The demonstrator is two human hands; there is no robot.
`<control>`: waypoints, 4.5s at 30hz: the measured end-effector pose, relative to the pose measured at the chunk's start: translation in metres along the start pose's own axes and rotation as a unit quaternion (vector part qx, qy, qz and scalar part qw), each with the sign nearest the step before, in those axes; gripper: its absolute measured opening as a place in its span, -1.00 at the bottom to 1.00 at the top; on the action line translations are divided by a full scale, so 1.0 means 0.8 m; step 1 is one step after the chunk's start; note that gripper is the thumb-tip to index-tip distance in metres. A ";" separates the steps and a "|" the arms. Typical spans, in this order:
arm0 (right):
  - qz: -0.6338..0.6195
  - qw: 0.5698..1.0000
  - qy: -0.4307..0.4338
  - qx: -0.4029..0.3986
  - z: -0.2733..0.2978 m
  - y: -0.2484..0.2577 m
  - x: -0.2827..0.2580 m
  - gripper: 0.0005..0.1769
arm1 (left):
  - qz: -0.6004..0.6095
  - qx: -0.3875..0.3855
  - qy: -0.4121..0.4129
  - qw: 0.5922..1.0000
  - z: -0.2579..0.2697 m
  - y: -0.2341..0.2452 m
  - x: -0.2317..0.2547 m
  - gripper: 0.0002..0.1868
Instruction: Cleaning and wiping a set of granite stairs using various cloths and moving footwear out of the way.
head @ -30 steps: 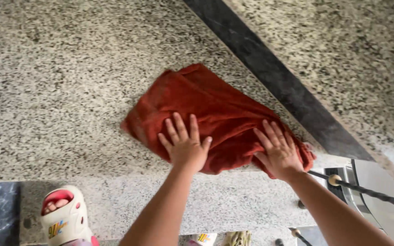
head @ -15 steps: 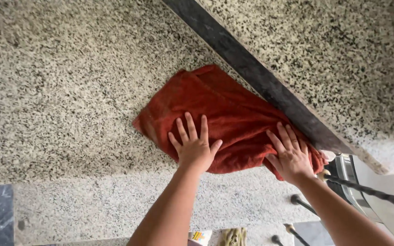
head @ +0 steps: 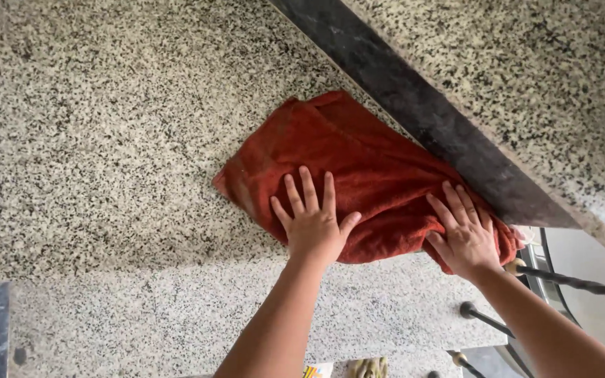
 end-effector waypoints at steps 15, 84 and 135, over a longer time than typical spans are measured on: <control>-0.011 0.992 -0.122 0.014 -0.016 -0.045 -0.205 -0.13 | 0.008 0.139 -0.120 0.983 0.067 0.013 -0.127 0.14; 0.090 0.936 0.176 -0.290 0.138 -0.148 -0.629 -0.02 | -0.148 -0.121 0.039 0.981 0.392 -0.096 -0.552 -0.11; 0.043 0.992 -0.045 -0.109 0.277 -0.226 -0.012 -0.10 | -0.171 0.113 -0.100 0.974 0.180 -0.362 -0.073 -0.12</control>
Point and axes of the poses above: each hand's wrist, its own z-axis away from the middle knuckle, its own y-axis out of the back of the hand, x = y × z, the point moved 2 cm from there along -z, towards the middle knuckle, and after that the axes turned 6 degrees about x, right-handed, at the moved point
